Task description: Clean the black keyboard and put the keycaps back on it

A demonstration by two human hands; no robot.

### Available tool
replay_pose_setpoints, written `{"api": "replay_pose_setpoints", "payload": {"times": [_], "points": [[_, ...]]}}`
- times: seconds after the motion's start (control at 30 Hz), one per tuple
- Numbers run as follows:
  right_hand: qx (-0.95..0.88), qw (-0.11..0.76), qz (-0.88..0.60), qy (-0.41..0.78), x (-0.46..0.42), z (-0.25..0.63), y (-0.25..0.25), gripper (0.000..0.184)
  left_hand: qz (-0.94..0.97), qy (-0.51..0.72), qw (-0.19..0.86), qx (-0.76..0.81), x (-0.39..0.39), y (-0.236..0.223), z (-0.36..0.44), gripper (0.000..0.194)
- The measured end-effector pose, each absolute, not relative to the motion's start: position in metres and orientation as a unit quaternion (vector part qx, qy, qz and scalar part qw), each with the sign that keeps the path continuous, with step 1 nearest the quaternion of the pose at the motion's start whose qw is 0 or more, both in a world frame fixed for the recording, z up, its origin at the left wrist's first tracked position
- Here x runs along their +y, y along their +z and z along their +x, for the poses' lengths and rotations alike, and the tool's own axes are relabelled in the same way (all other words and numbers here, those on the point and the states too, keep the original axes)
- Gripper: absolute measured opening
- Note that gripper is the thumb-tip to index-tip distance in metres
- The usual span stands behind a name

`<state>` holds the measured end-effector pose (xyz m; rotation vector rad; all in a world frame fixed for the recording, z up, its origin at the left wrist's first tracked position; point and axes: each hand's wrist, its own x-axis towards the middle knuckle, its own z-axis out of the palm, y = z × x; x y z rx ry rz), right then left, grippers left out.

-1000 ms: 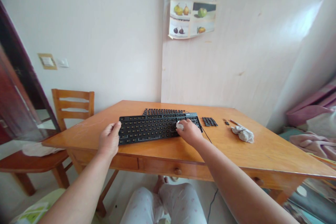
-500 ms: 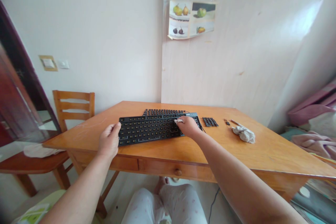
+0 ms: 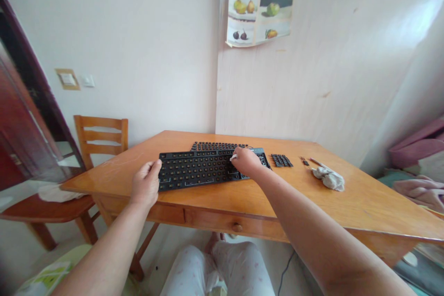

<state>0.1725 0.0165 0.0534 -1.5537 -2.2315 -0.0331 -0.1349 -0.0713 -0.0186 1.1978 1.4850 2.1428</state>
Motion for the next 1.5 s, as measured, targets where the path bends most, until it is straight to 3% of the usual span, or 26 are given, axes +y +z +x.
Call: {"api": "replay_pose_setpoints", "payload": {"times": [0.87,1.5], "points": [[-0.907,0.183,-0.379,0.007,-0.026,0.060,0.069,0.019,0.434,0.683,0.136,0.571,-0.087,-0.010,-0.130,0.045],[-0.918,0.187,-0.351,-0.002,-0.063,-0.025,0.070,0.021,0.422,0.706,0.173,0.542,-0.091,-0.012,-0.129,0.045]]}}
